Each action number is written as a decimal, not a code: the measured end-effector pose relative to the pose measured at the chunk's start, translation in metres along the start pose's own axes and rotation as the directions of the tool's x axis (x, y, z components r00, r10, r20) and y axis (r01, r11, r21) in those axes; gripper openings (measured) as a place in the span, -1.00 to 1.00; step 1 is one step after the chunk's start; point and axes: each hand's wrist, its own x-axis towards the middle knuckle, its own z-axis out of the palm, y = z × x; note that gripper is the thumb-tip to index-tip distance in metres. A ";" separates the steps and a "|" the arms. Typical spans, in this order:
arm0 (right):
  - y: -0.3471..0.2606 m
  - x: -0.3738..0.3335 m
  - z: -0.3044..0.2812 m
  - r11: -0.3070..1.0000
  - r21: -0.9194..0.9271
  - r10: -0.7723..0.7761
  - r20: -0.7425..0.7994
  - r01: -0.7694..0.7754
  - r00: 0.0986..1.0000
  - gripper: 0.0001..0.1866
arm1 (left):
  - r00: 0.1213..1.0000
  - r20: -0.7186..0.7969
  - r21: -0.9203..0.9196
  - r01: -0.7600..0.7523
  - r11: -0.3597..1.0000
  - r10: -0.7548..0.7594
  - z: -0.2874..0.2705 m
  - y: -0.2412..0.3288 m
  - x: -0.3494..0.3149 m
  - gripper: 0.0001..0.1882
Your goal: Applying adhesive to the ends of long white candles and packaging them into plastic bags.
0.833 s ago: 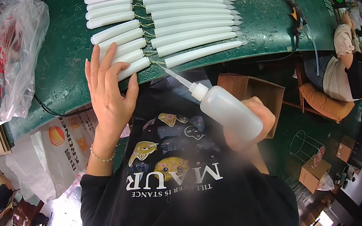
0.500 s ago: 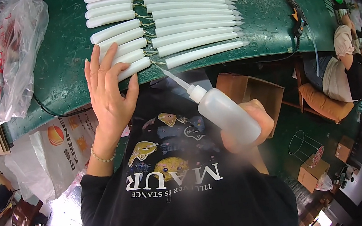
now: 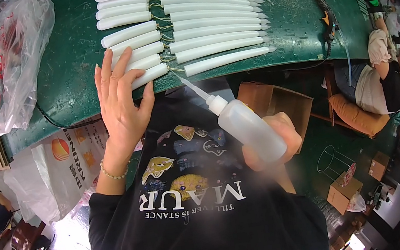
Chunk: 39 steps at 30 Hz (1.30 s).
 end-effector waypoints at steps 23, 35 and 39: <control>-0.002 0.003 -0.004 0.999 -0.038 0.019 0.067 -0.016 0.998 -0.27 | 1.000 0.003 -0.103 0.005 0.995 -0.005 -0.001 0.000 0.000 -0.73; 0.000 0.013 0.010 1.000 -0.021 -0.019 0.006 0.019 1.000 -0.31 | 0.998 -0.053 -0.094 -0.050 0.994 0.045 0.001 -0.003 -0.001 -0.77; 0.001 0.014 0.008 0.999 -0.033 0.022 0.041 -0.020 0.999 -0.32 | 0.998 -0.055 -0.102 -0.046 0.994 0.041 0.001 -0.003 -0.001 -0.78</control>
